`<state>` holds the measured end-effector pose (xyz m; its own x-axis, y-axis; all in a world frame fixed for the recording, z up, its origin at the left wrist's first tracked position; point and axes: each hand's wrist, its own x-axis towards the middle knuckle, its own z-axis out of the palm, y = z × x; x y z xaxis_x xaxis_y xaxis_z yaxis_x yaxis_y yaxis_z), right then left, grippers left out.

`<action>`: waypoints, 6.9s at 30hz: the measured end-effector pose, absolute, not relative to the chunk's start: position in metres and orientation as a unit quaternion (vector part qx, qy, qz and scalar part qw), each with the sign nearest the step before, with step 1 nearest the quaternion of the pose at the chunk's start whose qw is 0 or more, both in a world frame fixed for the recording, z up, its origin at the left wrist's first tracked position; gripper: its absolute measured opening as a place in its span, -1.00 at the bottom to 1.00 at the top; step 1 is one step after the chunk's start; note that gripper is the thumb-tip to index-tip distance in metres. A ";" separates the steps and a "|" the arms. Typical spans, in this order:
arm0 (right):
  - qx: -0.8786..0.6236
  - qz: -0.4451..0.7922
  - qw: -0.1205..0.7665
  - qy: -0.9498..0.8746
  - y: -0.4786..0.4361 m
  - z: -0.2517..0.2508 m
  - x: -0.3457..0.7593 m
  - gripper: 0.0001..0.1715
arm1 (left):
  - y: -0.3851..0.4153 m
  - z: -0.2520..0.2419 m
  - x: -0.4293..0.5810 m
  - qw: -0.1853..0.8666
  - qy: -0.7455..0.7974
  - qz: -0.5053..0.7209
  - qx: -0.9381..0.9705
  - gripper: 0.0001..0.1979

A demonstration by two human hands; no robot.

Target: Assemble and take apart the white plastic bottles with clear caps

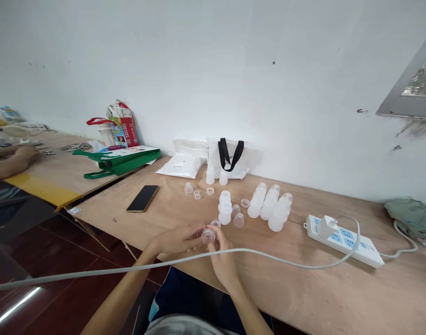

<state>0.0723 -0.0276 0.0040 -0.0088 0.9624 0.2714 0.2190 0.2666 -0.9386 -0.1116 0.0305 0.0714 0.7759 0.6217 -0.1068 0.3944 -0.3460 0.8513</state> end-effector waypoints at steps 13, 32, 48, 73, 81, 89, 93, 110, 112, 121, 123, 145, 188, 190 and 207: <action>-0.490 0.398 0.552 -0.545 -0.025 0.007 0.073 -0.54 | 0.023 0.082 -0.094 0.269 0.377 0.147 0.874 -0.65; -0.466 0.438 0.577 -0.508 -0.022 0.009 0.078 -0.41 | 0.017 0.078 -0.083 0.179 0.440 0.150 0.867 -0.58; -0.460 0.458 0.585 -0.486 -0.019 0.010 0.077 -0.37 | 0.016 0.076 -0.080 0.136 0.462 0.138 0.866 -0.69; -0.451 0.471 0.590 -0.476 -0.023 0.020 0.075 -0.46 | 0.016 0.085 -0.085 0.193 0.460 0.142 0.855 -0.64; -0.529 0.311 0.553 -0.563 -0.025 0.014 0.076 -0.49 | 0.016 0.088 -0.087 0.168 0.456 0.112 0.867 -0.58; -0.535 0.264 0.539 -0.594 -0.027 0.010 0.074 -0.58 | 0.013 0.092 -0.085 0.142 0.477 0.090 0.863 -0.64; -0.535 0.253 0.536 -0.602 -0.028 0.010 0.075 -0.62 | 0.013 0.091 -0.084 0.145 0.482 0.089 0.860 -0.67; -0.493 0.317 0.513 -0.628 -0.024 0.005 0.074 -0.75 | 0.022 0.085 -0.098 0.235 0.427 0.101 0.867 -0.67; -0.492 0.298 0.513 -0.637 -0.026 0.005 0.073 -0.80 | 0.022 0.085 -0.097 0.234 0.416 0.097 0.873 -0.66; -0.509 0.281 0.490 -0.649 -0.026 0.004 0.072 -0.94 | 0.022 0.085 -0.095 0.206 0.427 0.074 0.878 -0.74; -0.493 0.325 0.502 -0.632 -0.026 0.007 0.073 -0.91 | 0.022 0.086 -0.095 0.213 0.431 0.087 0.873 -0.73; -0.462 0.427 0.580 -0.518 -0.020 0.007 0.077 -0.65 | 0.027 0.076 -0.096 0.289 0.352 0.127 0.881 -0.64; -0.465 0.449 0.614 -0.453 -0.021 0.018 0.077 -0.54 | 0.017 0.080 -0.085 0.330 0.368 0.160 0.855 -0.50; -0.467 0.441 0.611 -0.463 -0.022 0.018 0.075 -0.53 | 0.016 0.079 -0.085 0.310 0.386 0.153 0.855 -0.50; -0.469 0.425 0.602 -0.486 -0.023 0.015 0.078 -0.63 | 0.018 0.072 -0.075 0.247 0.463 0.158 0.836 -0.56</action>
